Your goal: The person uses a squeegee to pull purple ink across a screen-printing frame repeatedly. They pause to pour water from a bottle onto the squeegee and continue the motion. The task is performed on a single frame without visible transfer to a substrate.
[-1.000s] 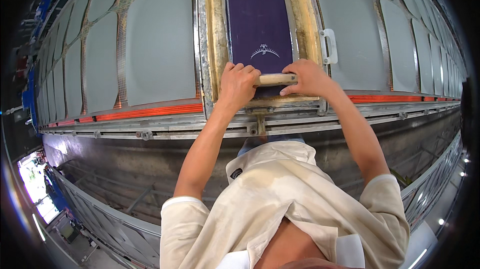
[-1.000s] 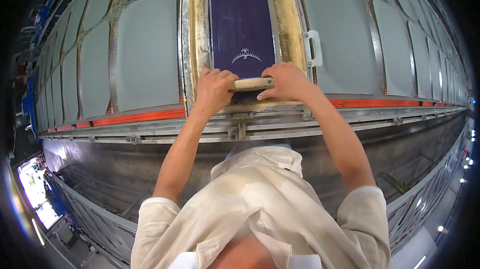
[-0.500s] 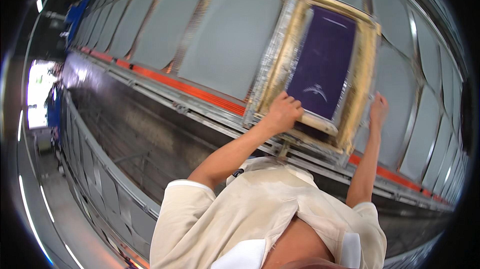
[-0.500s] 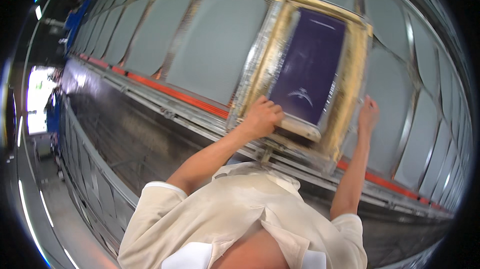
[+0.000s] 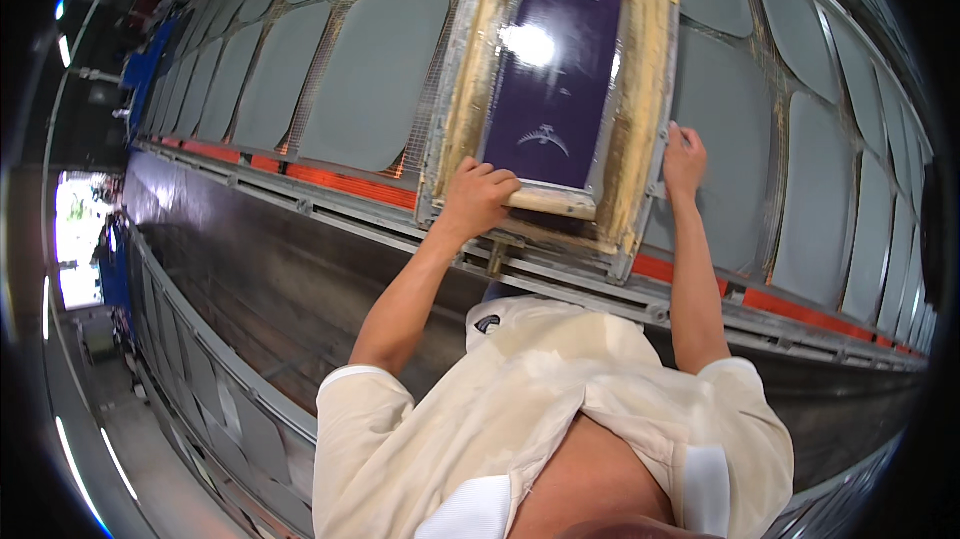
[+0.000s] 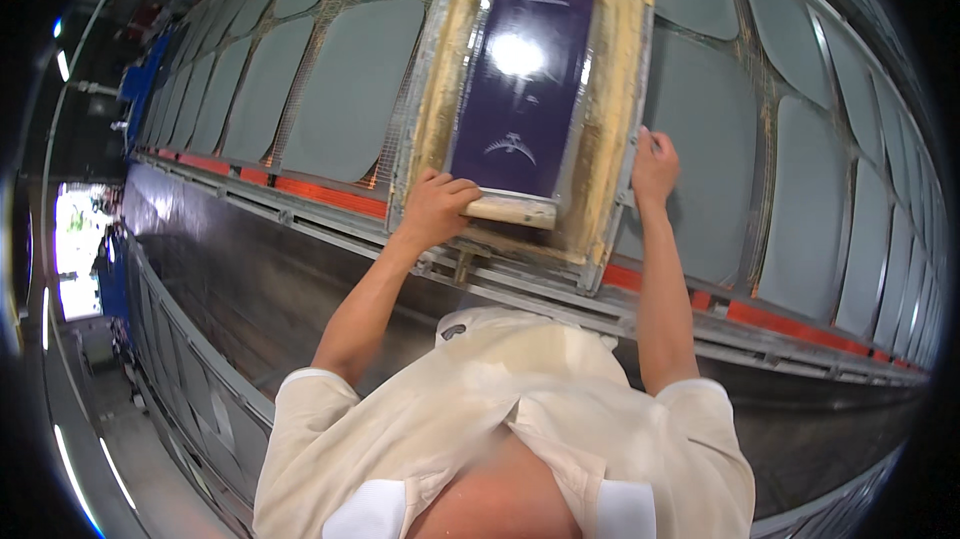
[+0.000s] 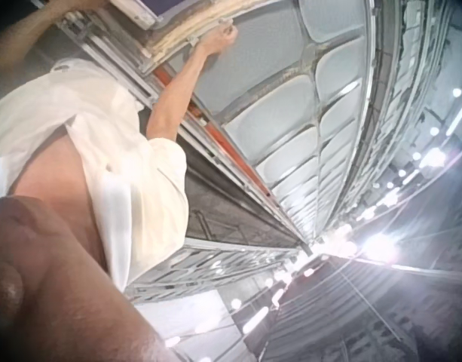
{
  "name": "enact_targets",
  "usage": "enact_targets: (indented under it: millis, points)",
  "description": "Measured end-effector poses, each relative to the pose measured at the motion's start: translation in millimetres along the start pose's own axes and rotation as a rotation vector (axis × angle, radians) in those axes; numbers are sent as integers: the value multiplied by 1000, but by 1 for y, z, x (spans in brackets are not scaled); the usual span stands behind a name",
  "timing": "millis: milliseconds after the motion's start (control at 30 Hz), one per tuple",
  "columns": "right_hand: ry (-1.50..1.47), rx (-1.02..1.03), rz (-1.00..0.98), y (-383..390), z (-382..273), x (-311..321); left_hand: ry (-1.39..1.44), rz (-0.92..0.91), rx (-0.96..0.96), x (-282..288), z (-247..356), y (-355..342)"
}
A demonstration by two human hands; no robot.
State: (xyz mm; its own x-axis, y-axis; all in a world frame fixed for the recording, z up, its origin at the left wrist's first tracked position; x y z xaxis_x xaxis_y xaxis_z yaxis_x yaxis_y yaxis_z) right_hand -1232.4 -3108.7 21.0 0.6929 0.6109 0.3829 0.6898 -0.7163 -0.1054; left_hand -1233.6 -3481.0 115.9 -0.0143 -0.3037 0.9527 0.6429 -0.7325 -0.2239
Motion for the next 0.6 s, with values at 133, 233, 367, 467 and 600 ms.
enact_targets:
  millis: [133, 233, 367, 467, 600]
  points:
    - [61, -145, -55, 9, -6, -26, -26, -9, -25, 12, -18, 36]
    - [126, -177, -35, 7, 5, -35, 12, 0, -57, 18, -15, 58]
    - [246, -114, 18, 6, 12, -36, 12, 35, -106, 4, -9, 60]
    - [344, -110, -21, 8, 4, -34, 29, 37, -114, -7, -23, 43]
    - [313, -254, -91, 50, -14, -11, -19, 65, -118, -22, -68, -23]
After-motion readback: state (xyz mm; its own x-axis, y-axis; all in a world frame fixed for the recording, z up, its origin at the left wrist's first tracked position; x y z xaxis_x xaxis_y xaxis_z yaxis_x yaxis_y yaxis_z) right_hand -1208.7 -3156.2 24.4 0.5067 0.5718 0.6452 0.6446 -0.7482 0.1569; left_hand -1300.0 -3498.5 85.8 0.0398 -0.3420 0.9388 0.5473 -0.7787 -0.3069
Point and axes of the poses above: each hand's wrist, its own y-axis away from the middle knuckle, its own x-axis out of the back of the hand, z = x × y, the point moved 8 cm from there along -y, towards the middle knuckle, and after that the axes turned 1 degree about -y, right-handed, at the moved point
